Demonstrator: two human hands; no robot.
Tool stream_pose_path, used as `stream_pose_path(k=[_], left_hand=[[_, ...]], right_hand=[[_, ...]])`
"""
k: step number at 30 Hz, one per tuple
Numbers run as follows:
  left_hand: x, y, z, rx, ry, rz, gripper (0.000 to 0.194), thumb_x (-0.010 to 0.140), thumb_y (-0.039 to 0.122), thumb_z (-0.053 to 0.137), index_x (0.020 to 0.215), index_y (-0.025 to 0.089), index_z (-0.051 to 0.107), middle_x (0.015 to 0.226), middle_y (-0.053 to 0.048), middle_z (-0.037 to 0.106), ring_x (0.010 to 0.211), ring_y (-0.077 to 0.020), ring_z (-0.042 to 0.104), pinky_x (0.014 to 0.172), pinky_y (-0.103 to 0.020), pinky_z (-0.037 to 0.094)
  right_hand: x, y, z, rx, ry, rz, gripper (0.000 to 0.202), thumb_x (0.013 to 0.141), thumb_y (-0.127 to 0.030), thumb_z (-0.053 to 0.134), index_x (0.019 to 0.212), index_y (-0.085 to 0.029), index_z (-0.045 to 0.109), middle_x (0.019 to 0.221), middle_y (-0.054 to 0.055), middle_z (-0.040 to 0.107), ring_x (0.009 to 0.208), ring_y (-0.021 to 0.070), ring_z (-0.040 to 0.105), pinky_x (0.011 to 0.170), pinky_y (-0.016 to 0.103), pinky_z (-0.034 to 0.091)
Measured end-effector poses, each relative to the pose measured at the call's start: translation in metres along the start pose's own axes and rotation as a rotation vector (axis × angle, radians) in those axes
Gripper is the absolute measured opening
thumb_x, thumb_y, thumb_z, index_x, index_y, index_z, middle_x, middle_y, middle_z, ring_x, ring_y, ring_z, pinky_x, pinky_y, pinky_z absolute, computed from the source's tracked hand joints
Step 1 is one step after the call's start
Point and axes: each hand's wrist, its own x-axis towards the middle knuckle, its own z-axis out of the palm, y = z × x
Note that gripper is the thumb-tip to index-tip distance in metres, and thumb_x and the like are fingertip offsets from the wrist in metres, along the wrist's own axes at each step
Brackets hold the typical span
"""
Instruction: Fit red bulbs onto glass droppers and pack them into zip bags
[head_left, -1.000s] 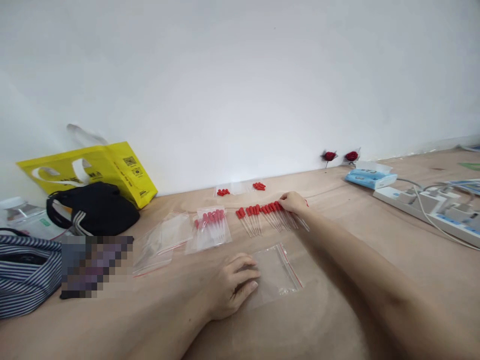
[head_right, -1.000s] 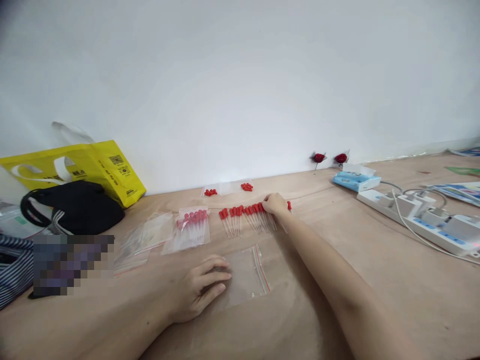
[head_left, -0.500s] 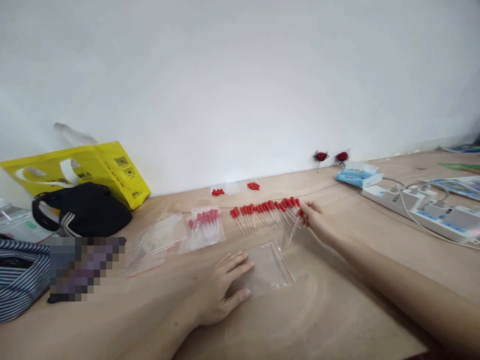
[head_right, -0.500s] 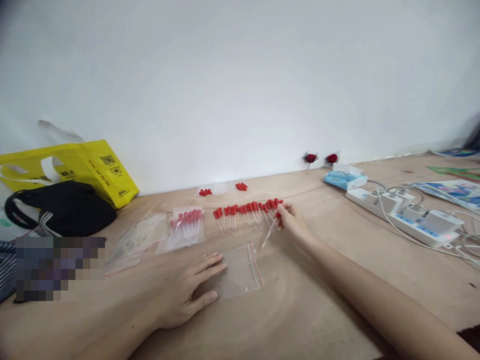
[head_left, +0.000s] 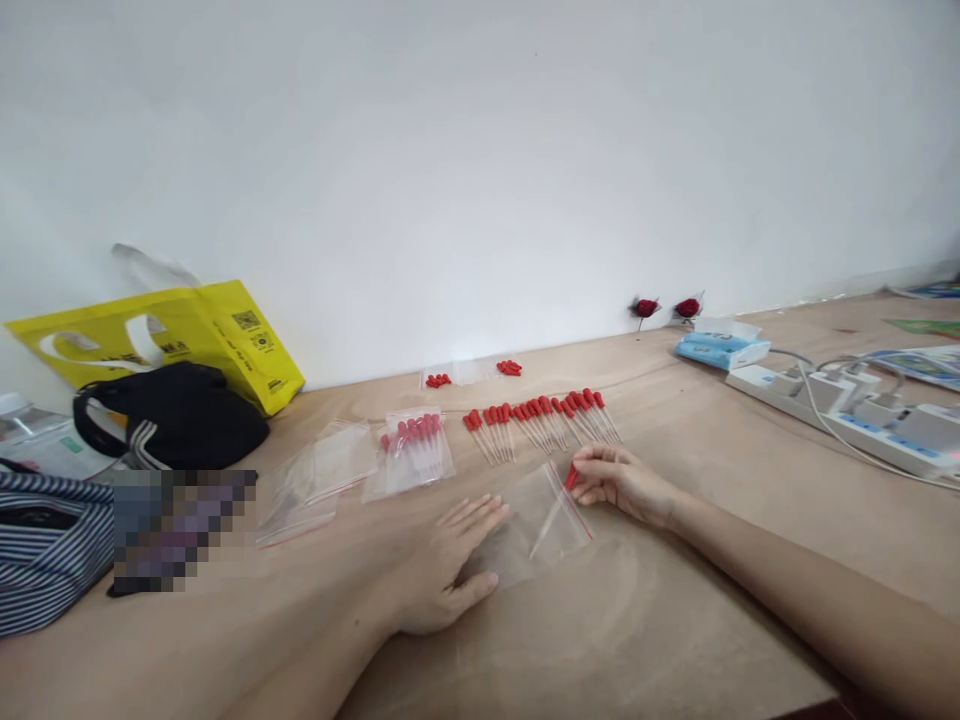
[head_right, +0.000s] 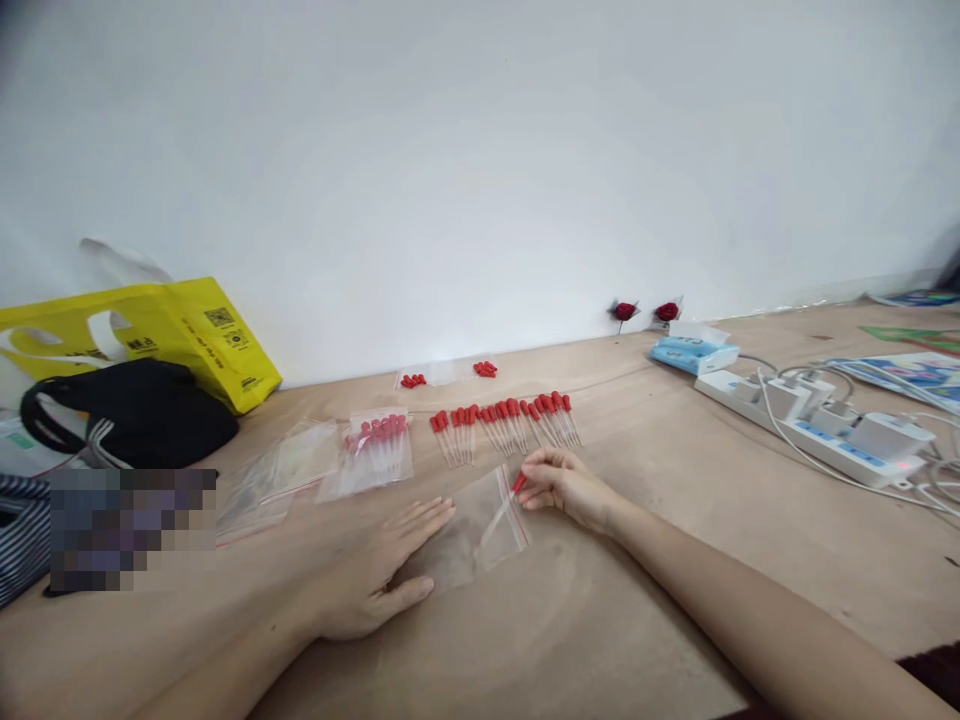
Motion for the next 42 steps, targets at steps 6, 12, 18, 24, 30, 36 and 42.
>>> stream_pose_path(k=[6,12,18,24,30,36,42], left_hand=[[0.001,-0.001,0.0,0.009,-0.024,0.03,0.056,0.084,0.035,0.043,0.135,0.025,0.023,0.143,-0.003,0.02,0.13,-0.0229,0.017,0.106,-0.045,0.017],[0.003,0.003,-0.001,0.021,0.003,-0.006,0.045,0.087,0.04,0.038,0.13,0.026,0.034,0.141,-0.003,0.026,0.129,-0.0231,0.022,0.104,-0.046,0.019],[0.006,0.004,0.004,0.032,0.054,-0.001,0.046,0.084,0.038,0.044,0.127,0.026,0.039,0.139,-0.004,0.031,0.127,-0.0246,0.027,0.102,-0.046,0.023],[0.004,0.003,0.001,0.023,0.046,0.005,0.048,0.082,0.039,0.046,0.127,0.025,0.039,0.138,-0.006,0.031,0.126,-0.0248,0.027,0.102,-0.046,0.024],[-0.005,-0.006,-0.001,-0.056,0.046,0.001,0.047,0.079,0.038,0.052,0.124,0.028,0.043,0.138,-0.004,0.031,0.126,-0.0247,0.027,0.101,-0.044,0.026],[-0.002,-0.007,0.001,-0.071,0.036,-0.004,0.044,0.08,0.038,0.051,0.123,0.028,0.045,0.136,-0.004,0.035,0.125,-0.0243,0.03,0.102,-0.045,0.024],[-0.001,-0.007,0.001,-0.07,0.059,0.013,0.044,0.079,0.038,0.052,0.121,0.029,0.046,0.135,-0.003,0.037,0.124,-0.0245,0.032,0.101,-0.045,0.026]], right_hand=[[-0.005,-0.005,-0.007,-0.262,-0.27,0.013,0.027,0.064,-0.031,0.068,0.074,-0.016,0.048,0.043,-0.01,0.049,0.027,0.0035,0.041,0.026,0.013,0.022],[-0.003,-0.005,-0.008,-0.318,-0.163,-0.04,0.03,0.069,-0.04,0.062,0.078,-0.018,0.044,0.04,-0.012,0.043,0.025,0.0029,0.035,0.025,0.013,0.015],[-0.006,0.001,0.001,-0.414,-0.286,-0.067,0.035,0.063,-0.043,0.066,0.077,-0.017,0.046,0.071,-0.003,0.06,0.033,-0.001,0.034,0.029,0.014,0.026],[-0.003,0.007,0.001,-0.556,-0.324,-0.117,0.03,0.062,-0.04,0.068,0.071,-0.014,0.056,0.055,-0.003,0.055,0.044,0.0037,0.041,0.041,0.016,0.034],[0.0,0.002,-0.006,-0.667,-0.363,-0.191,0.032,0.069,-0.043,0.062,0.079,-0.014,0.066,0.062,0.0,0.057,0.054,0.008,0.048,0.051,0.021,0.039],[-0.004,-0.006,-0.002,-0.888,-0.43,-0.41,0.03,0.08,-0.039,0.048,0.082,-0.018,0.069,0.081,0.005,0.059,0.075,0.0121,0.052,0.067,0.023,0.041],[0.024,-0.019,-0.032,-0.914,0.087,-0.294,0.027,0.072,-0.038,0.053,0.069,-0.014,0.064,0.065,0.002,0.06,0.059,0.0121,0.052,0.055,0.022,0.04]])
